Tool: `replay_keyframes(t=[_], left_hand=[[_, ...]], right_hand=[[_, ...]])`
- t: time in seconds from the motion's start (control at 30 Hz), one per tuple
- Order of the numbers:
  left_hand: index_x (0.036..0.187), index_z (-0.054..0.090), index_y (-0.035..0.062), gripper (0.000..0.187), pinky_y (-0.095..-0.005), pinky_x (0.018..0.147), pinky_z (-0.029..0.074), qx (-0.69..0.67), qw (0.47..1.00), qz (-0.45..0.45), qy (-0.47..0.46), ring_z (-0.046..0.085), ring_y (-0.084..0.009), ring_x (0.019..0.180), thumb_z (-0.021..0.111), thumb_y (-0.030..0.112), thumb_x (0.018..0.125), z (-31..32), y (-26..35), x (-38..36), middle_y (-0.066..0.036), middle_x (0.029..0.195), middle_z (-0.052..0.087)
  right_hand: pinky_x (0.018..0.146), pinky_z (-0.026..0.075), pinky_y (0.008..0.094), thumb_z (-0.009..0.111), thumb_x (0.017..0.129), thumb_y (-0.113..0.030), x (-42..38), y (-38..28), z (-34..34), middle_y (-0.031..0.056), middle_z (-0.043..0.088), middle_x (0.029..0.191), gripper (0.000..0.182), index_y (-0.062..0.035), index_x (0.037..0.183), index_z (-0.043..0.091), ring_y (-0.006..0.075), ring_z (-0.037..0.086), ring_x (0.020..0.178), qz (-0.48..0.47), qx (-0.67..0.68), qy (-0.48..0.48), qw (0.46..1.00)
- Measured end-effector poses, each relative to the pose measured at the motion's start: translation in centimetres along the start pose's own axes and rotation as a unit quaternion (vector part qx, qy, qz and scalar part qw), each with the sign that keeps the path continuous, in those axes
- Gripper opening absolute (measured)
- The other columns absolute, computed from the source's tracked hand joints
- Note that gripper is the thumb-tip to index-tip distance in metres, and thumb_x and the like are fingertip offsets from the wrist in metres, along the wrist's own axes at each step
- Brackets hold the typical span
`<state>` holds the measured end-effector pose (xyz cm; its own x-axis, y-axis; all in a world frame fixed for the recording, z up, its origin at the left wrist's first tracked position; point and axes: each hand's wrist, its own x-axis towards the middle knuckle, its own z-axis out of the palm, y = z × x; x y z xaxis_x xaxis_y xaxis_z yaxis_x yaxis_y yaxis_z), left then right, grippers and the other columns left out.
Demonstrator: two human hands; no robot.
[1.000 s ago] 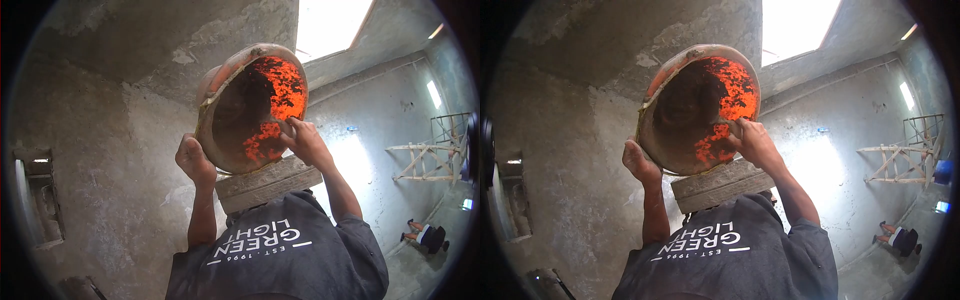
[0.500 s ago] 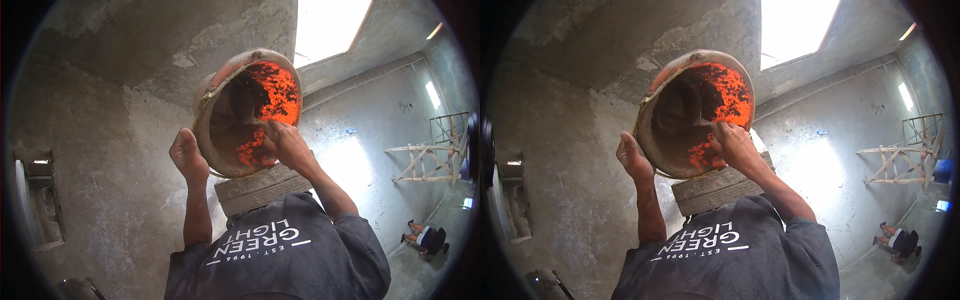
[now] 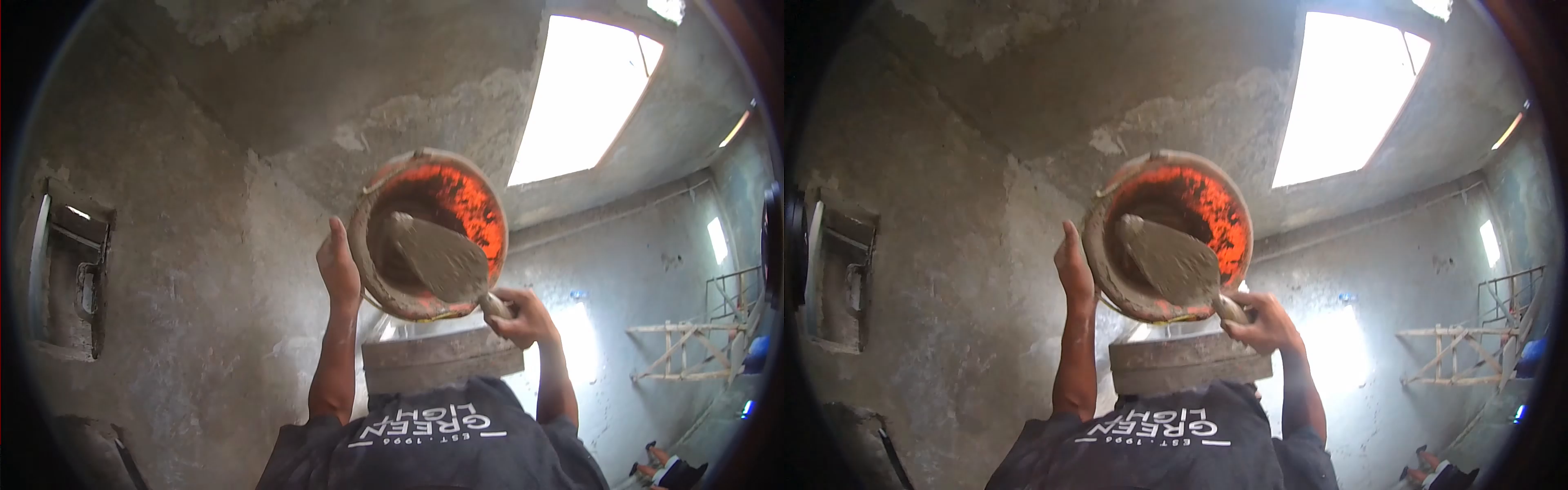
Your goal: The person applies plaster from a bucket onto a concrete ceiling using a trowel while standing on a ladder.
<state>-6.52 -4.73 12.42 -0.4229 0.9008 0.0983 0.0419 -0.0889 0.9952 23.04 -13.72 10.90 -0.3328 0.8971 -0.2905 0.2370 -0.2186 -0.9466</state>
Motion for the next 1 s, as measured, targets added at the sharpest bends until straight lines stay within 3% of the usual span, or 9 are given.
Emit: replay_keyframes(t=[0.17, 0.3, 0.43, 0.57, 0.7, 0.77, 0.8, 0.87, 1.0], left_hand=[[0.075, 0.06, -0.0038, 0.054, -0.0302, 0.063, 0.041, 0.089, 0.996, 0.018, -0.002, 0.046, -0.0116, 0.065, 0.046, 0.043, 0.098, 3.0, -3.3, 0.7, -0.003, 0.065, 0.054], [0.076, 0.061, -0.0064, 0.053, -0.0314, 0.062, 0.042, 0.095, 0.995, 0.011, 0.037, 0.05, -0.0137, 0.062, 0.048, 0.041, 0.097, 6.0, -5.4, 0.9, -0.006, 0.064, 0.058], [0.077, 0.063, -0.008, 0.054, -0.0342, 0.06, 0.043, 0.103, 0.992, -0.012, 0.069, 0.053, -0.0154, 0.061, 0.048, 0.041, 0.097, 8.9, -8.9, 2.3, -0.009, 0.066, 0.062], [0.071, 0.06, -0.0093, 0.057, -0.0382, 0.056, 0.042, 0.156, 0.985, -0.017, 0.069, 0.051, -0.0163, 0.056, 0.048, 0.04, 0.097, 11.4, -14.0, 3.3, -0.014, 0.059, 0.057], [0.068, 0.057, -0.0098, 0.058, -0.0387, 0.057, 0.041, 0.149, 0.988, -0.025, 0.038, 0.048, -0.0178, 0.055, 0.047, 0.039, 0.097, 12.6, -16.8, 3.6, -0.014, 0.059, 0.058], [0.068, 0.056, -0.0094, 0.056, -0.0401, 0.054, 0.039, 0.185, 0.98, 0.043, 0.066, 0.046, -0.0198, 0.053, 0.047, 0.037, 0.098, 12.6, -19.7, 4.5, -0.016, 0.056, 0.055], [0.066, 0.054, -0.0089, 0.056, -0.0404, 0.053, 0.037, 0.161, 0.986, -0.034, 0.013, 0.044, -0.0217, 0.052, 0.047, 0.037, 0.097, 12.8, -15.9, 4.4, -0.017, 0.055, 0.052], [0.067, 0.054, -0.0086, 0.056, -0.04, 0.052, 0.036, 0.181, 0.983, -0.015, 0.007, 0.044, -0.0216, 0.051, 0.047, 0.037, 0.097, 12.9, -16.3, 4.8, -0.017, 0.055, 0.052], [0.068, 0.054, -0.0072, 0.052, -0.0389, 0.051, 0.036, 0.196, 0.98, -0.015, -0.018, 0.044, -0.0201, 0.051, 0.049, 0.036, 0.097, 12.9, -16.0, 4.3, -0.015, 0.054, 0.051]], right_hand=[[0.062, 0.05, 0.0258, 0.069, 0.072, -0.007, 0.7, 2.2, -1.8, 0.004, 0.064, 0.081, 0.044, 0.0007, 0.114, 0.06, 0.0092, 0.06, 0.069, -0.032, 0.121, 0.035, 0.991], [0.062, 0.05, 0.0262, 0.07, 0.073, -0.008, 4.3, 2.7, -3.8, 0.0039, 0.064, 0.082, 0.044, -0.0033, 0.115, 0.059, 0.0088, 0.059, 0.071, -0.059, 0.03, 0.082, 0.994], [0.063, 0.049, 0.0269, 0.068, 0.075, -0.009, 10.9, 3.0, -7.5, 0.0043, 0.063, 0.086, 0.041, -0.0027, 0.114, 0.055, 0.0083, 0.058, 0.075, -0.172, 0.013, 0.143, 0.975], [0.052, 0.048, 0.026, 0.064, 0.082, -0.014, 20.4, -0.8, -13.2, 0.0026, 0.061, 0.073, 0.032, -0.0025, 0.111, 0.056, 0.0083, 0.057, 0.059, -0.209, 0.022, 0.297, 0.932], [0.048, 0.045, 0.0267, 0.062, 0.086, -0.019, 31.3, -5.5, -21.3, 0.0034, 0.059, 0.067, 0.029, -0.0017, 0.109, 0.059, 0.0088, 0.054, 0.054, -0.242, 0.021, 0.447, 0.861], [0.06, 0.049, 0.0332, 0.061, 0.087, -0.022, 35.5, -7.8, -23.8, 0.011, 0.062, 0.076, 0.032, -0.0011, 0.111, 0.058, 0.0173, 0.061, 0.068, -0.291, -0.088, 0.541, 0.784], [0.06, 0.049, 0.0332, 0.061, 0.087, -0.022, 36.9, -8.7, -25.1, 0.011, 0.062, 0.076, 0.032, -0.0011, 0.111, 0.058, 0.0173, 0.061, 0.068, -0.288, -0.093, 0.543, 0.783], [0.075, 0.05, 0.0361, 0.059, 0.09, -0.022, 39.5, -10.3, -26.8, 0.0173, 0.064, 0.091, 0.034, 0.0015, 0.114, 0.056, 0.0263, 0.063, 0.082, -0.329, -0.206, 0.64, 0.663], [0.082, 0.048, 0.0396, 0.06, 0.089, -0.025, 42.6, -12.6, -28.4, 0.0224, 0.062, 0.101, 0.039, 0.0015, 0.117, 0.055, 0.0335, 0.061, 0.094, -0.313, -0.162, 0.655, 0.669]])
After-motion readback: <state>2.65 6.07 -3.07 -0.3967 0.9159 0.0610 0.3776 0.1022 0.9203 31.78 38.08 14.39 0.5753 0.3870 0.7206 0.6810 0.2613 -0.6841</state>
